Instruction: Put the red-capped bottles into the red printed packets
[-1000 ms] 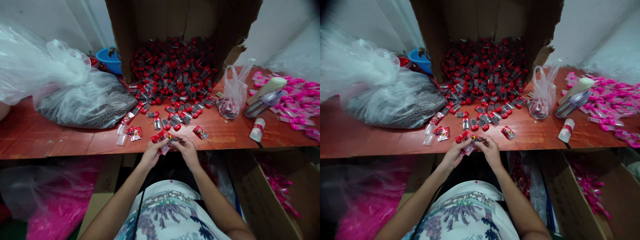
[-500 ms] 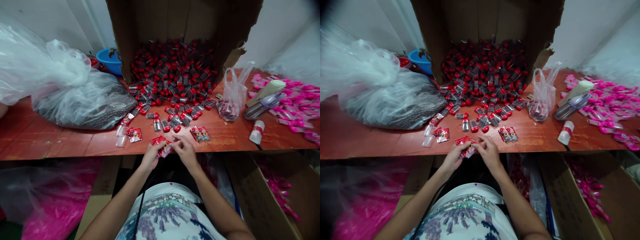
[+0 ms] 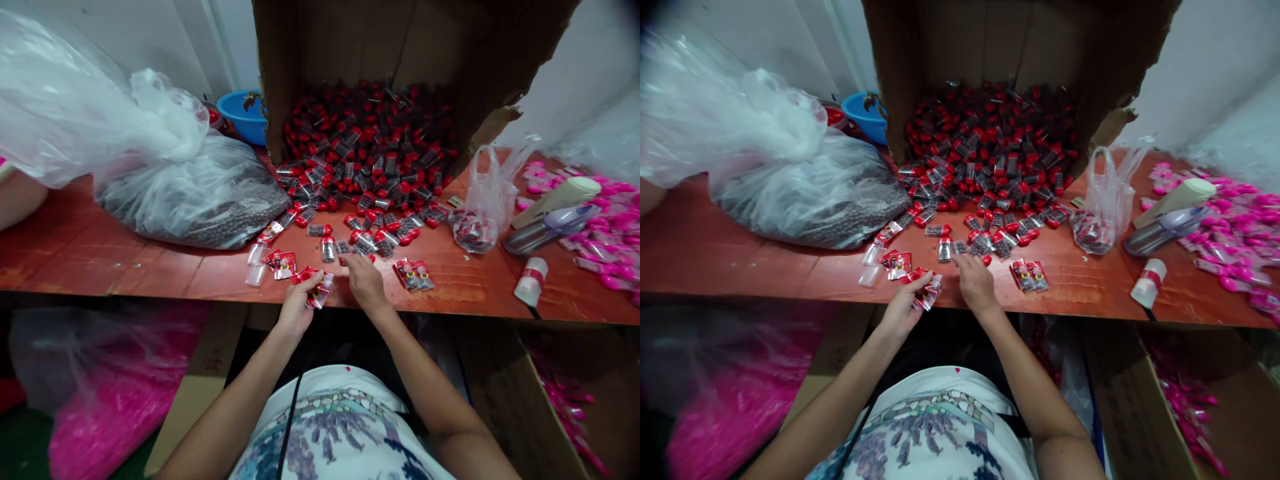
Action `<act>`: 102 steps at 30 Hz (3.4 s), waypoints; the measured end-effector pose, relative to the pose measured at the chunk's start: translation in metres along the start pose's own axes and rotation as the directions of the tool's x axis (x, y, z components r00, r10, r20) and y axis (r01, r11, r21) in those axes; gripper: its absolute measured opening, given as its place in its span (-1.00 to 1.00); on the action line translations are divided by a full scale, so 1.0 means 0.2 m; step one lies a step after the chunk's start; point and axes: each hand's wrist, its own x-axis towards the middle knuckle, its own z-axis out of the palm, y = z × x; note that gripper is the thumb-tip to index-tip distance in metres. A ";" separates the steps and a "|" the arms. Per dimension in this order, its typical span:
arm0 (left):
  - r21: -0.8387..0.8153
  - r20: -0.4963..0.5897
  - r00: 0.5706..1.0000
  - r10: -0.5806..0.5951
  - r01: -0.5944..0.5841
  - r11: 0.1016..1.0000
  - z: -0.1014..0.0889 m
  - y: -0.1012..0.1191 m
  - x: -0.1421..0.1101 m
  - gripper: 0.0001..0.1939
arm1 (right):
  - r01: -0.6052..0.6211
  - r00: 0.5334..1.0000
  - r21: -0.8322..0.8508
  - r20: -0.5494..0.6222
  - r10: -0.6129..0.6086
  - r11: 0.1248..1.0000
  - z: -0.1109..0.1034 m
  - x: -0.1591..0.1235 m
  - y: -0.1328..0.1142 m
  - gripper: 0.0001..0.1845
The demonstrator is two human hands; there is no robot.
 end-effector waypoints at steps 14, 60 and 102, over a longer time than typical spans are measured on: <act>-0.207 -0.090 0.976 -0.198 0.176 0.962 0.06 0.10 -0.02 -0.83 | 0.440 0.872 -0.136 0.303 -0.385 0.888 -0.03 0.00 0.09 -0.72; 0.287 0.323 0.894 0.310 -0.405 0.868 0.11 0.06 -0.16 -0.78 | -0.200 0.956 0.632 -0.043 0.292 0.748 -0.15 -0.30 -0.21 -0.70; 0.415 0.399 0.891 0.214 -0.384 0.825 0.12 0.00 -0.18 -0.81 | -0.366 0.820 0.890 0.170 0.547 0.272 -0.08 -0.32 -0.24 -0.69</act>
